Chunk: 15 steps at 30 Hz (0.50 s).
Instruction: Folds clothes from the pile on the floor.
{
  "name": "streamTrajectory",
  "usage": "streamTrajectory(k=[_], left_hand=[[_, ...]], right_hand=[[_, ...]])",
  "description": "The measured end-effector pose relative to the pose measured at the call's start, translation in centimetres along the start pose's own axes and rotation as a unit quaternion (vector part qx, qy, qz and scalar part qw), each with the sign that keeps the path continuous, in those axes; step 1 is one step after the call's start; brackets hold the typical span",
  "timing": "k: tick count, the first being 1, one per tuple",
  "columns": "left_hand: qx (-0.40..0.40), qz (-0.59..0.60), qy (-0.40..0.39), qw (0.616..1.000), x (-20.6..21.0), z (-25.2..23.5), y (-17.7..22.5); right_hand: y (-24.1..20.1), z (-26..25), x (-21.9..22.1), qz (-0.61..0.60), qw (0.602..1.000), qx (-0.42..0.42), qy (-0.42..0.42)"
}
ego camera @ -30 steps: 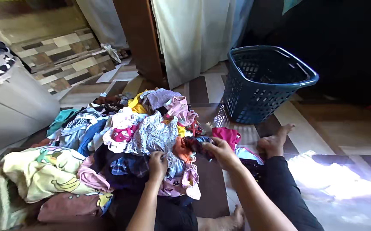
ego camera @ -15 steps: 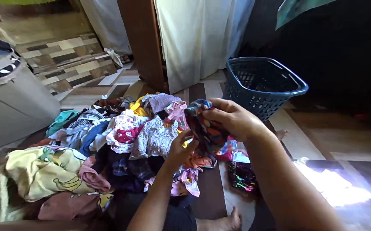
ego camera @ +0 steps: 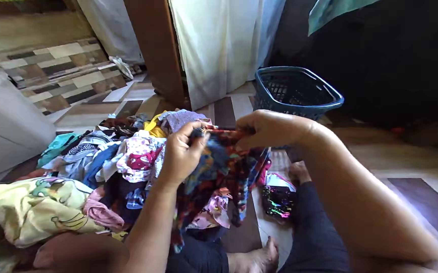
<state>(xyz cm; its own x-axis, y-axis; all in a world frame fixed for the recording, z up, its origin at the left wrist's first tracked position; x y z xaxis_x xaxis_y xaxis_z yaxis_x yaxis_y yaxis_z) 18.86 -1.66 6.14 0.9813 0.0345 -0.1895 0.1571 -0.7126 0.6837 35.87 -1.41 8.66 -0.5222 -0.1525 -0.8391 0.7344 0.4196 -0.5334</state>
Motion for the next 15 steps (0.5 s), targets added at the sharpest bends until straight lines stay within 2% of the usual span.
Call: streamTrajectory(k=[4,7,9,13,15], left_hand=[[-0.029,-0.023,0.046,0.998,-2.4,-2.1,-1.6],[-0.096,0.007,0.057,0.994,-3.7,-2.5,-3.0],[-0.105,0.009,0.051,0.993,-4.0,-2.2,-3.1],[-0.052,-0.058,-0.036,0.996,-3.1,-1.1,-1.0],[0.018,-0.104,-0.064,0.992,-2.7,-0.8,-0.4]], right_hand=[[2.0,0.1,-1.8,0.003,0.998,0.037,0.046],[3.1,0.4,-2.7,-0.049,0.993,0.039,0.105],[3.1,0.6,-2.7,-0.109,0.985,0.025,0.131],[1.9,0.8,-1.7,-0.201,0.971,-0.018,0.125],[1.4,0.8,-1.5,-0.213,0.969,-0.028,0.118]])
Point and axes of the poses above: each hand's wrist, its own z-axis away from the middle knuckle, its own x-axis out of the palm, y = z × x, the point moved 8 cm from there along -z, towards the middle knuckle, and after that the axes turned 9 degrees about y, right-handed, at the moved point
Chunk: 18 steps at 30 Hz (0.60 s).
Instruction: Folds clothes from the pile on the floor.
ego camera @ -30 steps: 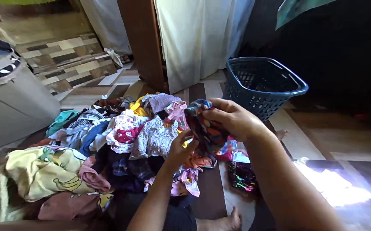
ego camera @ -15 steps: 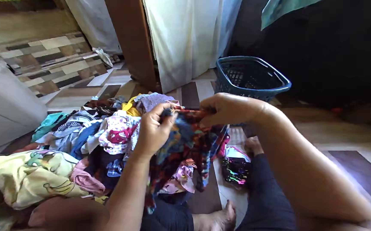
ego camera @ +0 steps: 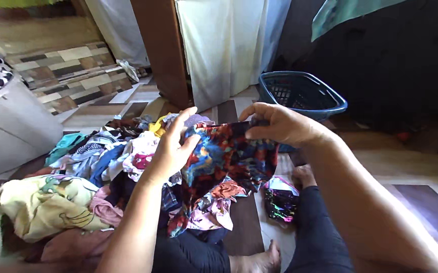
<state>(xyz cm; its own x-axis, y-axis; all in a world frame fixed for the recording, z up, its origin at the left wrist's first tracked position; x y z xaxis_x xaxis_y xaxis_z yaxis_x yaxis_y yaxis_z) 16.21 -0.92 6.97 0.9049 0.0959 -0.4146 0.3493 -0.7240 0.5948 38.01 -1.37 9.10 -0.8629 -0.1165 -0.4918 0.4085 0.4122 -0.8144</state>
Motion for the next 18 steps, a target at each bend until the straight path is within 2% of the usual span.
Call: streamTrajectory(k=[2,6,9,12,15,16,18], left_hand=[[0.057,-0.043,-0.011,0.997,-0.1,0.0,0.1],[0.123,-0.061,-0.017,0.99,-0.9,0.0,-0.4],[0.121,-0.095,-0.024,0.988,-1.7,-0.5,-0.4],[0.107,-0.117,-0.017,0.987,-2.9,-1.3,-0.8],[0.082,-0.042,-0.038,0.995,-3.7,-1.5,-0.2],[0.067,0.004,-0.044,0.997,-3.8,-1.4,0.1],[0.019,0.107,-0.053,0.993,-3.9,-1.2,0.4]], right_hand=[[0.1,-0.1,-0.2,-0.008,1.0,-0.025,0.001],[0.5,-0.3,-0.7,-0.043,0.996,-0.073,0.009],[0.6,-0.5,-0.2,-0.023,0.995,-0.09,-0.021],[0.5,-0.7,0.7,0.073,0.995,-0.033,-0.051],[0.4,-1.1,0.4,0.133,0.991,0.008,-0.023],[0.4,-1.2,-0.1,0.102,0.995,-0.007,-0.001],[0.9,-1.3,-0.8,-0.06,0.996,-0.056,0.029]])
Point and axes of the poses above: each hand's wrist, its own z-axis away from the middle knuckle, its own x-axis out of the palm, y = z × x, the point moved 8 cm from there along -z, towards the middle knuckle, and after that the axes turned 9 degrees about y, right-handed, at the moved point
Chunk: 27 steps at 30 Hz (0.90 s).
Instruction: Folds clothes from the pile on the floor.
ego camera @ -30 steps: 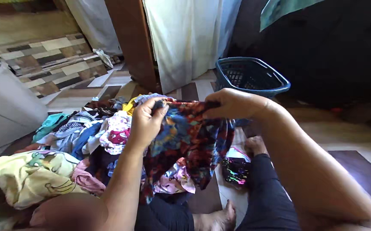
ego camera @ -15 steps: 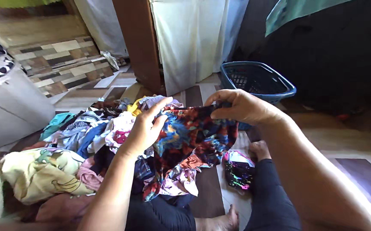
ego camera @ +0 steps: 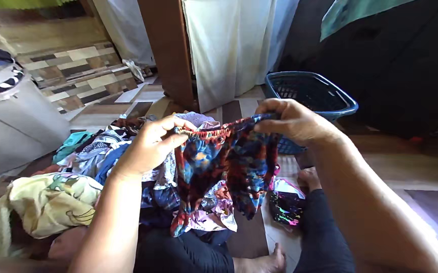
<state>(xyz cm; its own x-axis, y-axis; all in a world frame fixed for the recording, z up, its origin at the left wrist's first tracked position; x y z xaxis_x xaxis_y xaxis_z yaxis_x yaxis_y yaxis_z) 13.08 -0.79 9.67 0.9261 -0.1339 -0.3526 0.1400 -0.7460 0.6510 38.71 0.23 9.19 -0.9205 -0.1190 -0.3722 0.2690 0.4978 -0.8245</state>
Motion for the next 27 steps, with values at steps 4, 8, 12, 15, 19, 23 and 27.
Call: streamTrajectory(k=[4,8,12,15,19,23,27], left_hand=[[-0.116,0.202,-0.017,0.972,0.4,0.1,0.0],[-0.088,0.29,-0.101,0.948,1.0,0.4,2.9],[-0.089,0.198,-0.068,0.974,0.5,-0.6,2.3],[-0.225,0.174,0.031,0.958,-0.3,-1.6,-1.1],[-0.293,0.226,0.127,0.92,1.2,-1.5,-1.7],[-0.251,0.263,0.183,0.913,3.5,-1.7,1.2],[-0.165,0.259,0.117,0.944,5.8,-2.5,4.1]], right_hand=[[0.3,0.3,0.6,-0.29,0.955,-0.011,-0.063],[-2.5,1.4,0.5,-0.351,0.923,-0.084,-0.135],[-2.2,0.8,-0.2,-0.216,0.974,-0.025,-0.067],[-0.4,-0.6,-1.5,0.046,0.991,0.094,0.078],[-2.0,-1.2,-2.0,0.134,0.967,0.087,0.197],[-5.8,-1.1,0.2,0.069,0.978,-0.019,0.195],[-8.7,-0.7,3.4,0.064,0.987,-0.084,0.117]])
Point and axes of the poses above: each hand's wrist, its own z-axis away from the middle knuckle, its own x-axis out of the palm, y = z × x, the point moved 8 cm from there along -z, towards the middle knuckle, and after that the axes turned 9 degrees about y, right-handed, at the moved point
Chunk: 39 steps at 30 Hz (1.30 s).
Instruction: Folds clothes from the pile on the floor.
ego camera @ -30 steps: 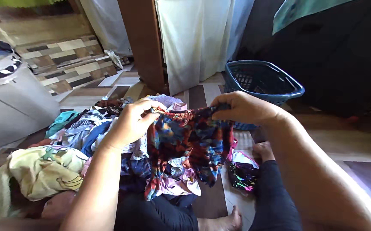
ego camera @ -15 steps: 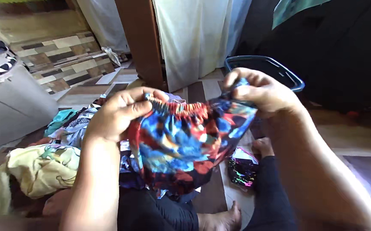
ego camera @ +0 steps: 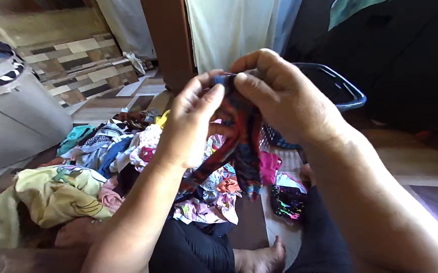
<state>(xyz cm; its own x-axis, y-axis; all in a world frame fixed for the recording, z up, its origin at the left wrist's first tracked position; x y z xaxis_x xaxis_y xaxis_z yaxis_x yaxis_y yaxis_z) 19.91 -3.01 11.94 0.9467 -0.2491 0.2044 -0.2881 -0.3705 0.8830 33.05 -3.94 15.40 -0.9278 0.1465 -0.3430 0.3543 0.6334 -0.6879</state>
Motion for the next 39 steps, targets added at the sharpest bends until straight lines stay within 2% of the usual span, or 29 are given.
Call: streamTrajectory(k=[3,5,7,9,11,12,14,16,19,21,23,25,27,32,34,39], left_hand=[[0.024,-0.016,-0.074,0.997,1.2,0.3,0.5],[0.037,-0.02,-0.094,0.995,1.1,0.7,0.6],[0.1,-0.04,-0.051,0.993,-0.3,1.1,0.3],[0.141,-0.095,0.034,0.985,-3.0,1.9,-2.1],[0.071,-0.162,0.101,0.979,-5.8,3.3,-7.8],[-0.009,-0.181,0.12,0.976,-6.7,4.3,-11.3],[-0.189,-0.193,0.107,0.957,-6.7,6.7,-16.8],[-0.331,-0.135,0.08,0.93,-5.2,9.3,-19.2],[-0.379,0.047,0.127,0.916,-3.8,10.8,-21.7],[-0.387,0.102,0.143,0.905,-2.7,10.2,-20.5],[-0.359,0.077,0.13,0.921,-2.2,9.1,-18.8],[-0.298,0.025,0.111,0.948,-2.3,8.2,-17.6],[-0.235,0.0,0.124,0.964,-2.7,7.3,-17.1],[-0.193,0.026,0.155,0.969,-4.3,6.0,-16.2],[-0.172,-0.032,0.167,0.97,-5.7,5.7,-15.5],[-0.059,-0.227,0.152,0.96,-7.7,5.6,-15.0]], right_hand=[[-0.3,0.2,0.5,-0.008,1.0,-0.023,-0.01],[-0.1,0.1,0.0,0.002,0.999,-0.041,-0.003],[-0.1,0.1,-0.4,0.002,0.999,-0.05,0.009],[-0.3,0.2,-0.9,-0.006,0.998,-0.06,0.025],[-0.6,0.1,-1.5,-0.032,0.997,-0.064,0.035],[-0.7,0.1,-1.8,-0.053,0.996,-0.056,0.034],[-0.7,-0.1,-2.2,-0.113,0.993,-0.026,0.029],[-0.3,-0.2,-2.5,-0.148,0.989,-0.007,0.028],[0.6,-0.2,-3.1,-0.134,0.99,0.0,0.033],[1.4,-0.1,-3.7,-0.11,0.993,-0.005,0.052],[2.1,0.1,-4.4,-0.096,0.993,-0.004,0.068],[2.9,0.4,-4.9,-0.109,0.991,0.004,0.077],[3.5,0.7,-4.9,-0.129,0.989,0.011,0.076],[4.8,2.0,-5.4,-0.117,0.991,0.032,0.058],[5.8,2.8,-6.1,-0.1,0.991,0.057,0.064],[7.0,3.9,-7.0,-0.128,0.982,0.105,0.093]])
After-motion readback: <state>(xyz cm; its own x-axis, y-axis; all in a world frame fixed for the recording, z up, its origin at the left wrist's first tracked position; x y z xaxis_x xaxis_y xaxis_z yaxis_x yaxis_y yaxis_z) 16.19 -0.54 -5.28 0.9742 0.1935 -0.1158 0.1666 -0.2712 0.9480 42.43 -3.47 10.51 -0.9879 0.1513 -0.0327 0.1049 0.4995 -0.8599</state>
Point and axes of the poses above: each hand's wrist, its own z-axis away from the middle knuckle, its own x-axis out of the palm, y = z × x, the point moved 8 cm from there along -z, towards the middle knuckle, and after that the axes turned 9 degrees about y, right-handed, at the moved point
